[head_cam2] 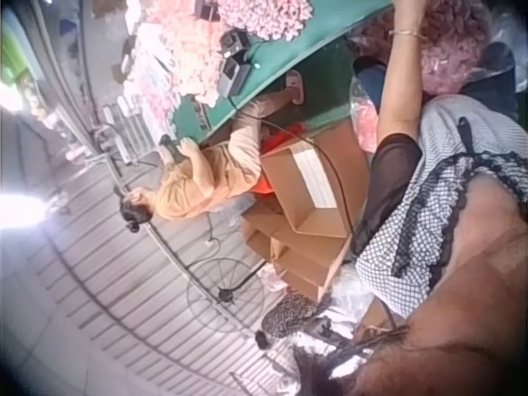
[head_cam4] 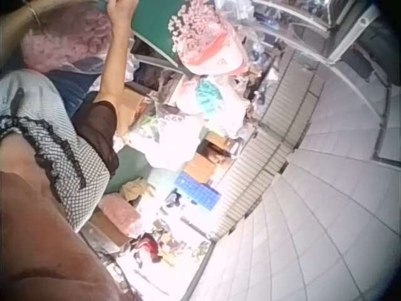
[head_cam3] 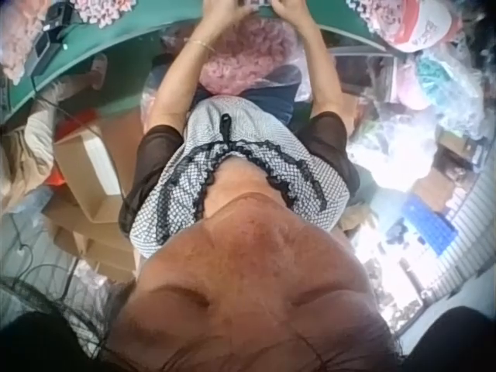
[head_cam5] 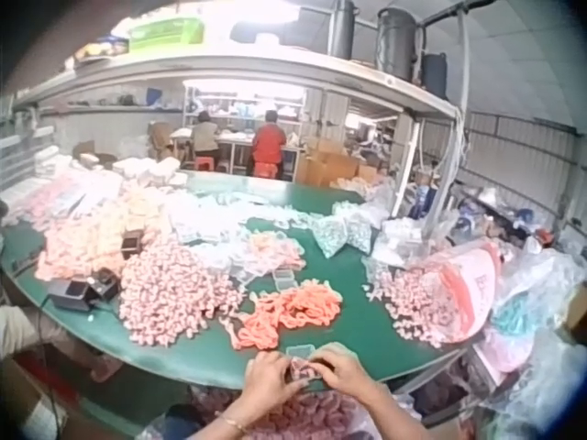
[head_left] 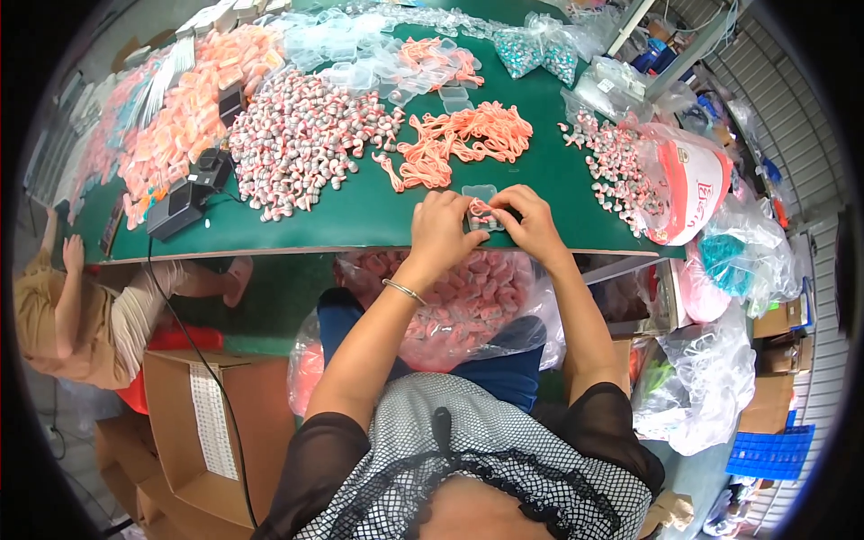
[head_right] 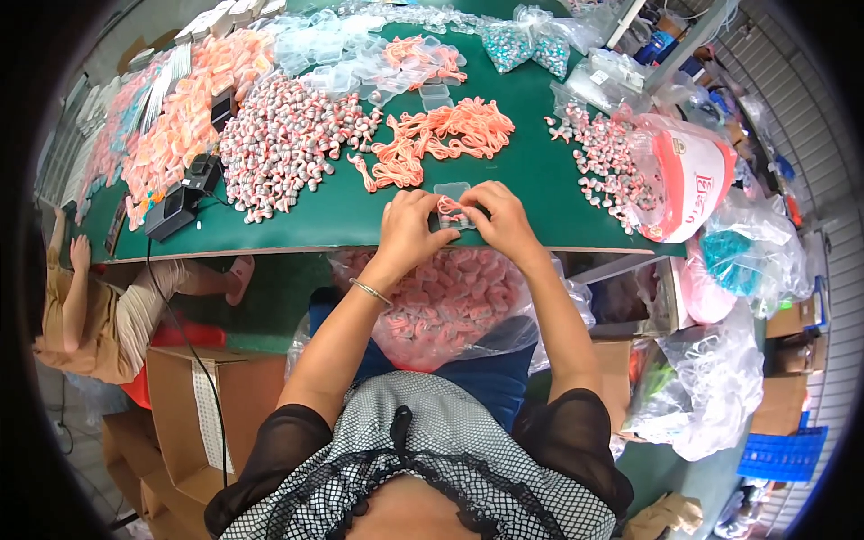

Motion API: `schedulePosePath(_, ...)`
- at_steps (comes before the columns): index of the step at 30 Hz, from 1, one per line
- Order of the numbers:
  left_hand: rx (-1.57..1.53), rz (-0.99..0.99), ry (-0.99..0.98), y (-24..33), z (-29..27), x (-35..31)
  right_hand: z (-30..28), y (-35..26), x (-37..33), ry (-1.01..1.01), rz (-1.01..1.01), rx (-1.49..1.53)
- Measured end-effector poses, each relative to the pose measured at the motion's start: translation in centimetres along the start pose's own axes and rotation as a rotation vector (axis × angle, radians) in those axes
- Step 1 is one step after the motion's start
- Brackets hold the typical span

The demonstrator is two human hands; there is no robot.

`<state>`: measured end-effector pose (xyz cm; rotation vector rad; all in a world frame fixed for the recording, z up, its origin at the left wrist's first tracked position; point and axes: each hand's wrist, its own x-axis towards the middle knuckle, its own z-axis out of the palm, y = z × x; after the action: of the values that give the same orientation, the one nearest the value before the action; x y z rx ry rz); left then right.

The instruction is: Sorting small pink hair accessories and packing them into small clear plastic storage boxes.

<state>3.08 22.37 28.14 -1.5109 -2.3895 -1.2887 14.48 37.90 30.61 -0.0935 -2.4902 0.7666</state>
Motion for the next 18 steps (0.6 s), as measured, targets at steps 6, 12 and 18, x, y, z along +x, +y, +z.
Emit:
schedulePosePath(6, -0.040, -0.063, -0.040, 0.6, -0.6, 0.0, 0.0, 0.2, -0.5, -0.007, -0.115, -0.099)
schedulePosePath(12, -0.004, 0.014, -0.007, 0.0, -0.1, -0.3, 0.4, 0.2, -1.8, 0.069, -0.170, -0.224)
schedulePosePath(18, -0.021, 0.015, -0.012, 0.1, -0.3, -0.3, -0.5, -0.3, -1.2, 0.017, -0.087, -0.156)
